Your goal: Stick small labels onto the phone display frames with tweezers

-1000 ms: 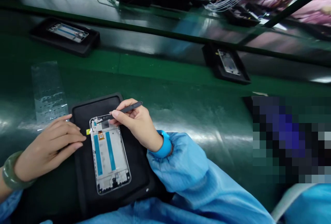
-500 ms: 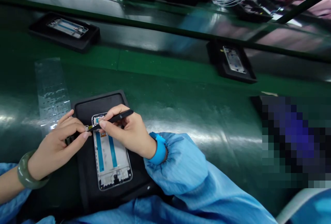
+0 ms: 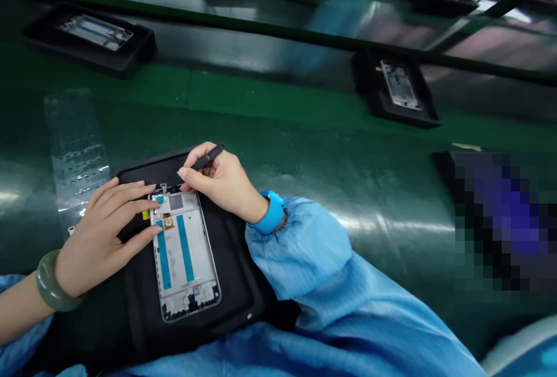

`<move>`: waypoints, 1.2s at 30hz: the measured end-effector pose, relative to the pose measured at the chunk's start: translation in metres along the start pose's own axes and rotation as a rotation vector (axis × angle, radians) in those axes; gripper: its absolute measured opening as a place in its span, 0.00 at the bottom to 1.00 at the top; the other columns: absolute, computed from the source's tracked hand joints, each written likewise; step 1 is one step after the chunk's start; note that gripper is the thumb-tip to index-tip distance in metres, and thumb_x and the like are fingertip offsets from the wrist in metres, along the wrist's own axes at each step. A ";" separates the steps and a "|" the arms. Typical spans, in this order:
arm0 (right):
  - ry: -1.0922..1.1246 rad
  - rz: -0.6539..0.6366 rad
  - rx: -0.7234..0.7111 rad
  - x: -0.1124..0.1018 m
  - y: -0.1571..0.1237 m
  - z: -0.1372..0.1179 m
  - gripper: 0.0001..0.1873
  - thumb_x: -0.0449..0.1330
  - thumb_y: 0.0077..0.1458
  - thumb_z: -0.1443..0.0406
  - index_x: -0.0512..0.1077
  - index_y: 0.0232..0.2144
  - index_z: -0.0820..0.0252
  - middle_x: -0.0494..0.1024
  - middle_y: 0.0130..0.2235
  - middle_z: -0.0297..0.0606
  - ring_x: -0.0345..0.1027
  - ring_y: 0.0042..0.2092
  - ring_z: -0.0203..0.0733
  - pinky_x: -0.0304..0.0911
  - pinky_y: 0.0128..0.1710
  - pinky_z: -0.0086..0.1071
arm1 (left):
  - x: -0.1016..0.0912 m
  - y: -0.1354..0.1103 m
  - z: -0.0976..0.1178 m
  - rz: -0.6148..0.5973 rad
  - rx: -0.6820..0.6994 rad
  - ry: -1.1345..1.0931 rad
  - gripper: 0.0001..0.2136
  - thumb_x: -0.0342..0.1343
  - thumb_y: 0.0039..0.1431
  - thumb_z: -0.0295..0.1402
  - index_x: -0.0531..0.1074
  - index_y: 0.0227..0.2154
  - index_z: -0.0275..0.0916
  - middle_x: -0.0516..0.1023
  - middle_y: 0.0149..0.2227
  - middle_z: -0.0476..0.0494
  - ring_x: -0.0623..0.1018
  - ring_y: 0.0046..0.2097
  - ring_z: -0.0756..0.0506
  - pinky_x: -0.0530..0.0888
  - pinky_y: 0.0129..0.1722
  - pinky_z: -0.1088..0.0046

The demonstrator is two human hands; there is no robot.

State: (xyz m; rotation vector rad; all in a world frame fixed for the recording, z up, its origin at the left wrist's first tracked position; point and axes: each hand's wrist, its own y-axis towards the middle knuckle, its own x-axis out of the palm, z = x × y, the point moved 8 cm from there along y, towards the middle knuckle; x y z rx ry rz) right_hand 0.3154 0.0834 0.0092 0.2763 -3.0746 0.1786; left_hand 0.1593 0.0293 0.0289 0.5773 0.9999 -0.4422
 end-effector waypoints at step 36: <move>-0.042 -0.073 -0.039 0.007 -0.004 0.001 0.13 0.64 0.48 0.62 0.63 0.29 0.62 0.71 0.24 0.30 0.72 0.26 0.33 0.67 0.25 0.24 | 0.002 0.001 0.001 -0.042 0.006 0.028 0.13 0.52 0.59 0.39 0.68 0.45 0.41 0.71 0.50 0.43 0.68 0.55 0.40 0.56 0.59 0.51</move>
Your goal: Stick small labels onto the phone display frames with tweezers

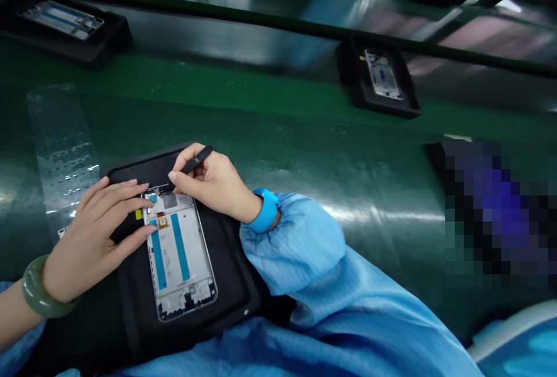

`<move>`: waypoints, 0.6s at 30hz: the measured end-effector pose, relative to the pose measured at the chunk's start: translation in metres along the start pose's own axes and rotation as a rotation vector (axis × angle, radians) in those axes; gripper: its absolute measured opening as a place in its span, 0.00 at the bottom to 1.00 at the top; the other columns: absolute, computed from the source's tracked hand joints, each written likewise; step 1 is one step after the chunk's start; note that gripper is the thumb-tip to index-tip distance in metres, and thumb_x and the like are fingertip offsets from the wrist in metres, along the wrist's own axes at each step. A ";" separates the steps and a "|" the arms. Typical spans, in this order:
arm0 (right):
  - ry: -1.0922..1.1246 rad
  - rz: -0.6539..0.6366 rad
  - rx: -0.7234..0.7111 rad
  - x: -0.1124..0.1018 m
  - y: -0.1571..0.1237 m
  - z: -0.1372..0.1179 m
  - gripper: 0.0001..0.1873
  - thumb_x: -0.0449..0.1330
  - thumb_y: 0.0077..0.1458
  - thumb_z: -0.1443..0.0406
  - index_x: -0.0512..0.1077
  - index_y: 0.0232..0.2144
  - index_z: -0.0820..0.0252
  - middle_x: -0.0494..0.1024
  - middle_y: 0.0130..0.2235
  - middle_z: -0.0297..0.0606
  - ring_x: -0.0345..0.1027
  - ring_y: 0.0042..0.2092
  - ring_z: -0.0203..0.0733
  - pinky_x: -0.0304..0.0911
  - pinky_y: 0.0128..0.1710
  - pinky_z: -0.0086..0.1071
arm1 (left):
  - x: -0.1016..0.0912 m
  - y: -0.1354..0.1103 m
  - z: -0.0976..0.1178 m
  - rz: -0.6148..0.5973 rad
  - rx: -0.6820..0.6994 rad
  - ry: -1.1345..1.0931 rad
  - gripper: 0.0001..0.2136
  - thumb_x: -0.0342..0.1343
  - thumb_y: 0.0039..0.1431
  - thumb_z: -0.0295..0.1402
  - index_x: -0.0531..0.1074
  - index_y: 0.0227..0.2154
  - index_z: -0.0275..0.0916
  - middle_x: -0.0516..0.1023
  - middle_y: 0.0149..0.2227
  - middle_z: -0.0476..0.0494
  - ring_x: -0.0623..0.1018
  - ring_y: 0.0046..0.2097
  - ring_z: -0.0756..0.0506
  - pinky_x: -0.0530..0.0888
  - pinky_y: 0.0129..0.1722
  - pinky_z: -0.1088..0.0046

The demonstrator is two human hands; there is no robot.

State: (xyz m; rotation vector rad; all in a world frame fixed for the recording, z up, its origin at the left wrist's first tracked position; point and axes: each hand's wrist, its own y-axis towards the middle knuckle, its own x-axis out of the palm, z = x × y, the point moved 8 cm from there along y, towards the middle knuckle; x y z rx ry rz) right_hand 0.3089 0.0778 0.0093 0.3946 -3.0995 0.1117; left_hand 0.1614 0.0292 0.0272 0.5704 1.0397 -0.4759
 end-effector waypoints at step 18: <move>-0.053 0.006 -0.026 0.000 -0.001 0.001 0.12 0.64 0.48 0.63 0.63 0.29 0.61 0.70 0.24 0.30 0.72 0.27 0.34 0.64 0.23 0.24 | 0.000 0.000 0.000 0.000 0.003 -0.004 0.12 0.52 0.59 0.38 0.68 0.44 0.40 0.71 0.50 0.42 0.68 0.55 0.39 0.54 0.60 0.52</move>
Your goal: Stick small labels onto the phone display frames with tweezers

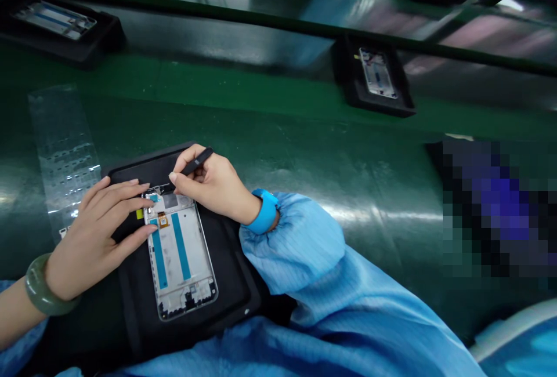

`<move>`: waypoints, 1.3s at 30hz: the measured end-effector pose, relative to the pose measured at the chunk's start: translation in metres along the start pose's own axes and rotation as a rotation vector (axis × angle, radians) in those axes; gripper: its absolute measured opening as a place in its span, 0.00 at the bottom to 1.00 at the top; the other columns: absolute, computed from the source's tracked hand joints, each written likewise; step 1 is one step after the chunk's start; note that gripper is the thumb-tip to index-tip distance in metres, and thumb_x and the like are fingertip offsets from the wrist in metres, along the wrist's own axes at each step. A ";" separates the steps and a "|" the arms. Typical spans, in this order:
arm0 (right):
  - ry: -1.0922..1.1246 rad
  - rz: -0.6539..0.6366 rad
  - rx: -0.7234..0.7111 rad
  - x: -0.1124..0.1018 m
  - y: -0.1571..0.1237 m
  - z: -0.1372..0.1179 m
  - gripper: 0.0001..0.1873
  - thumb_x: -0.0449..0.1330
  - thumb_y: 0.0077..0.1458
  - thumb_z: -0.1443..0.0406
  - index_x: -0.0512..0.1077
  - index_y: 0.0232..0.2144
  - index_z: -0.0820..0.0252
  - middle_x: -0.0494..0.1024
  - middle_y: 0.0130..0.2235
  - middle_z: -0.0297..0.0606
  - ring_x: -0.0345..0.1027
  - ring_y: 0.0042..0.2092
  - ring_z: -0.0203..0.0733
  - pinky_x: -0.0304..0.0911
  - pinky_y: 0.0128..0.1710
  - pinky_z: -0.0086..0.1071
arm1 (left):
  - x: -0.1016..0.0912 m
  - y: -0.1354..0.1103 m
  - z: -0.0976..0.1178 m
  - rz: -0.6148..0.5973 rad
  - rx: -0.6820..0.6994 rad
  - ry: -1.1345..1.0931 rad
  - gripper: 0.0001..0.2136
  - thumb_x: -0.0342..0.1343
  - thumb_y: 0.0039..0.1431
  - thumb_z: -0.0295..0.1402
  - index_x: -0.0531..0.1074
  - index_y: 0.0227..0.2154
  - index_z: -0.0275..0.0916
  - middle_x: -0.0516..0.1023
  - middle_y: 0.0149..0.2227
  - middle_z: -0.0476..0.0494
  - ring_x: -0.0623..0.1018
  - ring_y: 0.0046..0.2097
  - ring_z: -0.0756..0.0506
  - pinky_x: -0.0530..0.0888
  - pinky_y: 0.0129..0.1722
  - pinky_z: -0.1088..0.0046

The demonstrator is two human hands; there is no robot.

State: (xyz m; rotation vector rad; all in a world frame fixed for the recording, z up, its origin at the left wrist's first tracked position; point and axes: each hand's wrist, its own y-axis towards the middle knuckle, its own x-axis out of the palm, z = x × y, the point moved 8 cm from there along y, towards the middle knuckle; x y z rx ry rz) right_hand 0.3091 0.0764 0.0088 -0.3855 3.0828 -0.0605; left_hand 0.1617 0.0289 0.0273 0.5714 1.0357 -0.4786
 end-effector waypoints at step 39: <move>0.386 0.107 -0.040 -0.004 0.006 -0.008 0.11 0.63 0.50 0.63 0.64 0.30 0.60 0.72 0.38 0.33 0.73 0.38 0.35 0.72 0.40 0.32 | 0.009 0.002 0.013 -0.052 -0.016 0.203 0.16 0.43 0.64 0.31 0.65 0.53 0.36 0.68 0.51 0.39 0.65 0.57 0.40 0.54 0.60 0.51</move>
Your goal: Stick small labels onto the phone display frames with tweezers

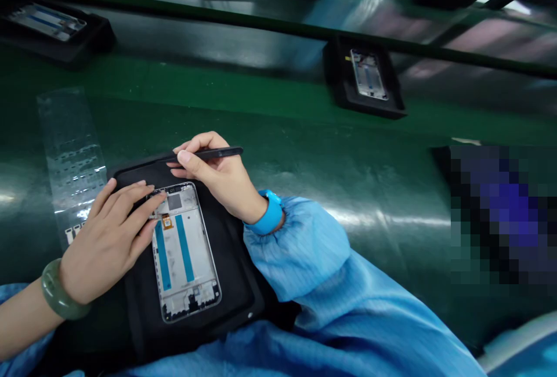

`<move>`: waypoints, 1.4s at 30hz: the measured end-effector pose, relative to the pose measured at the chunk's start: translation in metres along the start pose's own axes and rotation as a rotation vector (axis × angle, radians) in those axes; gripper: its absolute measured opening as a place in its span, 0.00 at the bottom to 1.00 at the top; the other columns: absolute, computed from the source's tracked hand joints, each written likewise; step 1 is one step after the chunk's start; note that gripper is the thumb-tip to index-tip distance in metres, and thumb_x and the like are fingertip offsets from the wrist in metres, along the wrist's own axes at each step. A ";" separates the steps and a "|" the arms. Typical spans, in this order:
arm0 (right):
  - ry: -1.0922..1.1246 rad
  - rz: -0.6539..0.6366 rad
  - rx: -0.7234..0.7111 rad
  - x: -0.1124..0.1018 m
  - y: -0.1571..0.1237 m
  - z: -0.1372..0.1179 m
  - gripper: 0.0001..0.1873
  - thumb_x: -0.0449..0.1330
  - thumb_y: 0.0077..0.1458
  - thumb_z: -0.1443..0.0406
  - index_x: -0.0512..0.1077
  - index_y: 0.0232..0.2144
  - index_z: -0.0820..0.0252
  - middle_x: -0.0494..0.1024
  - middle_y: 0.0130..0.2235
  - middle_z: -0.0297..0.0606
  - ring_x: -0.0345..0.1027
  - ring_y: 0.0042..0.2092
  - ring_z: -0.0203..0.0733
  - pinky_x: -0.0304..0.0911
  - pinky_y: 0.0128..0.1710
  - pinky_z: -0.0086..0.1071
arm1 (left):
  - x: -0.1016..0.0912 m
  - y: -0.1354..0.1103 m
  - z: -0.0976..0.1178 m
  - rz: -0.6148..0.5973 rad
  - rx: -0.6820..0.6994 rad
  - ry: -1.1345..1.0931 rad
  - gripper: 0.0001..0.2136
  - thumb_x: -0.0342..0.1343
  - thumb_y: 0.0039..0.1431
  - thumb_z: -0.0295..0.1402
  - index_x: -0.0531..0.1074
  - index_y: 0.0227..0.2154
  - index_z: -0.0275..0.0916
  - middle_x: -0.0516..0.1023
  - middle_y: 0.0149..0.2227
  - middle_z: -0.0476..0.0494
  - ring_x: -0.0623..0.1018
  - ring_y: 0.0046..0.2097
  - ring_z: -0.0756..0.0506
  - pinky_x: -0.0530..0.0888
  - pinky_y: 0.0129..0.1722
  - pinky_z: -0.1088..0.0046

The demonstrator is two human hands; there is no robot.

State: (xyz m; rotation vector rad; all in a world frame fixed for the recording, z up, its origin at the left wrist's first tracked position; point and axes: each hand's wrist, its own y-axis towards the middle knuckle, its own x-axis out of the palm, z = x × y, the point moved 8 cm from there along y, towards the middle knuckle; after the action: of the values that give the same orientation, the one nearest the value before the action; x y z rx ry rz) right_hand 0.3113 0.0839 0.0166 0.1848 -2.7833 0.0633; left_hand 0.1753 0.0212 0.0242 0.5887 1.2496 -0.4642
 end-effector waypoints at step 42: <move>-0.720 -0.110 -0.253 0.019 -0.012 -0.009 0.04 0.58 0.51 0.69 0.63 0.30 0.60 0.72 0.31 0.35 0.69 0.32 0.34 0.65 0.32 0.28 | -0.001 0.001 -0.001 0.012 0.002 -0.032 0.17 0.45 0.62 0.31 0.65 0.52 0.36 0.69 0.51 0.38 0.66 0.56 0.38 0.55 0.60 0.50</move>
State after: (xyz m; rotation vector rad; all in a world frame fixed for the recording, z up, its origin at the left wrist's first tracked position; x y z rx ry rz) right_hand 0.2982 0.0699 0.0315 0.3517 -3.4407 -0.4704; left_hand 0.1748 0.0228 0.0250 0.5880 1.2143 -0.4631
